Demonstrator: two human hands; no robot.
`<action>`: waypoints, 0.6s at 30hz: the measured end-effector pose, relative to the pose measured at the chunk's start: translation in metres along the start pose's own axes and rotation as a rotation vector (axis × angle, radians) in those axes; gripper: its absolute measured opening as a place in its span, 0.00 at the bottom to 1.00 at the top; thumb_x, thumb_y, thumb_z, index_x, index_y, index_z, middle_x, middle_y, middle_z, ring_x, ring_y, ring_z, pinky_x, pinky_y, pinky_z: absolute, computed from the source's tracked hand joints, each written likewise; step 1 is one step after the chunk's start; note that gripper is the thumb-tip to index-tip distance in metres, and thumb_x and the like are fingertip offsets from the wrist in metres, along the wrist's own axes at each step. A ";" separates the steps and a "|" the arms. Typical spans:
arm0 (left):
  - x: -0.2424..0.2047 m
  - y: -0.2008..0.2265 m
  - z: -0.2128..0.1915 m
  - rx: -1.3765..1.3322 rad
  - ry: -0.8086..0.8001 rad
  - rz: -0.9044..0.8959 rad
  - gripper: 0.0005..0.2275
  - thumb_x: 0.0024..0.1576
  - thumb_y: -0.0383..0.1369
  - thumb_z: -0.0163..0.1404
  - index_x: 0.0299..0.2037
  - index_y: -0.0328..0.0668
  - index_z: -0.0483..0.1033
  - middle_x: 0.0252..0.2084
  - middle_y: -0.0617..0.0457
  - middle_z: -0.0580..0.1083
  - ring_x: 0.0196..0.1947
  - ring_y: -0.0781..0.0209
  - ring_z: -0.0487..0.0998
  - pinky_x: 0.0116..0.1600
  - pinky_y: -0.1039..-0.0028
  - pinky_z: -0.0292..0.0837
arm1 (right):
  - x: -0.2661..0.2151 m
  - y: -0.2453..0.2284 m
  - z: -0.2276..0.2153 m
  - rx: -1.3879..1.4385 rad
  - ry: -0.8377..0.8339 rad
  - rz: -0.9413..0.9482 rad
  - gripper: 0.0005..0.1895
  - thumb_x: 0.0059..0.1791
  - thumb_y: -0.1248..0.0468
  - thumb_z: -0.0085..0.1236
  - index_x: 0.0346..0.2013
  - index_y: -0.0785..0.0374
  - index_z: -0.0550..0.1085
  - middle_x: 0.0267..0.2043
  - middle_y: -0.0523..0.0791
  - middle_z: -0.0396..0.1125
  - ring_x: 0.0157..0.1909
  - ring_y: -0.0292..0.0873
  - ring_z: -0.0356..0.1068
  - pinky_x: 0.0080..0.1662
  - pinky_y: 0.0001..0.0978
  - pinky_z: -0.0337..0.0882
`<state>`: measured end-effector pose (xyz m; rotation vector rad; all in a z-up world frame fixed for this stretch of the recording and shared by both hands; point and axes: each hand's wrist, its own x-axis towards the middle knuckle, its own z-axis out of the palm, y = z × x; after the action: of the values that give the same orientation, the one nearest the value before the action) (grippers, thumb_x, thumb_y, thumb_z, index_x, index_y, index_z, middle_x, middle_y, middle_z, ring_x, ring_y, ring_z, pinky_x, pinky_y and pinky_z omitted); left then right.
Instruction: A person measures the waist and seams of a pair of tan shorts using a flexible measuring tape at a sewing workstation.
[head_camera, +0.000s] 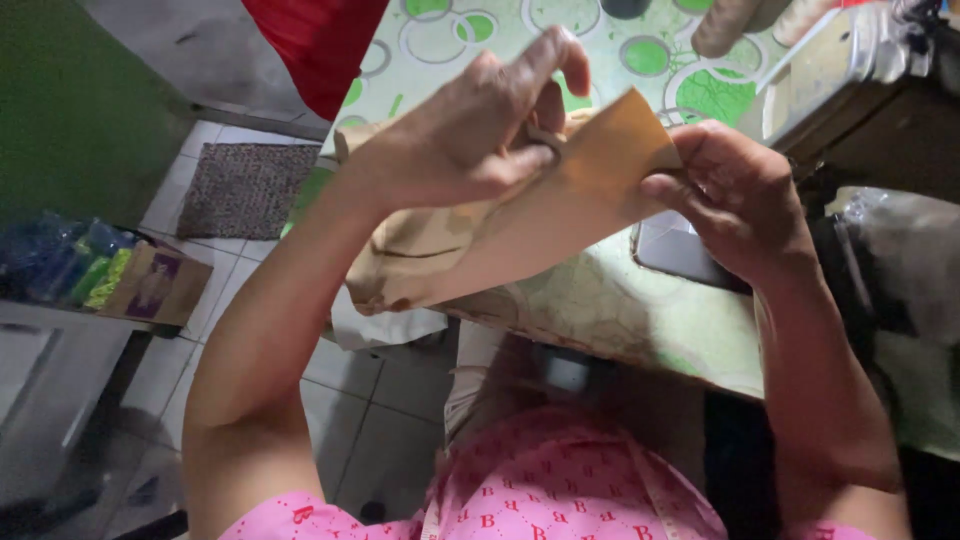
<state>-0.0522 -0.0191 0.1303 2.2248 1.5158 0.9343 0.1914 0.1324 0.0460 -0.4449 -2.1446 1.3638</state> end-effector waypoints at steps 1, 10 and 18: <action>0.000 0.004 -0.010 -0.004 0.009 -0.038 0.18 0.53 0.18 0.47 0.52 0.40 0.59 0.31 0.52 0.72 0.25 0.63 0.67 0.28 0.73 0.59 | 0.007 -0.006 0.001 0.001 -0.038 -0.014 0.14 0.51 0.72 0.63 0.50 0.70 0.72 0.44 0.46 0.68 0.46 0.37 0.69 0.49 0.26 0.73; -0.018 -0.044 -0.044 0.337 0.352 0.073 0.25 0.69 0.54 0.33 0.48 0.34 0.64 0.29 0.50 0.76 0.25 0.51 0.77 0.35 0.61 0.66 | 0.070 -0.001 0.002 -0.365 0.084 -0.400 0.09 0.56 0.76 0.70 0.47 0.71 0.76 0.45 0.48 0.74 0.47 0.43 0.73 0.53 0.36 0.75; -0.022 -0.019 0.007 0.498 0.734 0.007 0.07 0.65 0.28 0.43 0.51 0.38 0.61 0.28 0.56 0.71 0.26 0.50 0.72 0.47 0.56 0.60 | 0.052 -0.027 -0.001 -0.730 0.360 -0.751 0.05 0.63 0.80 0.69 0.44 0.79 0.79 0.42 0.57 0.74 0.42 0.55 0.73 0.50 0.47 0.71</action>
<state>-0.0664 -0.0306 0.1068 2.3185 2.2560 1.6506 0.1513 0.1501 0.0851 -0.0943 -2.1005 0.0681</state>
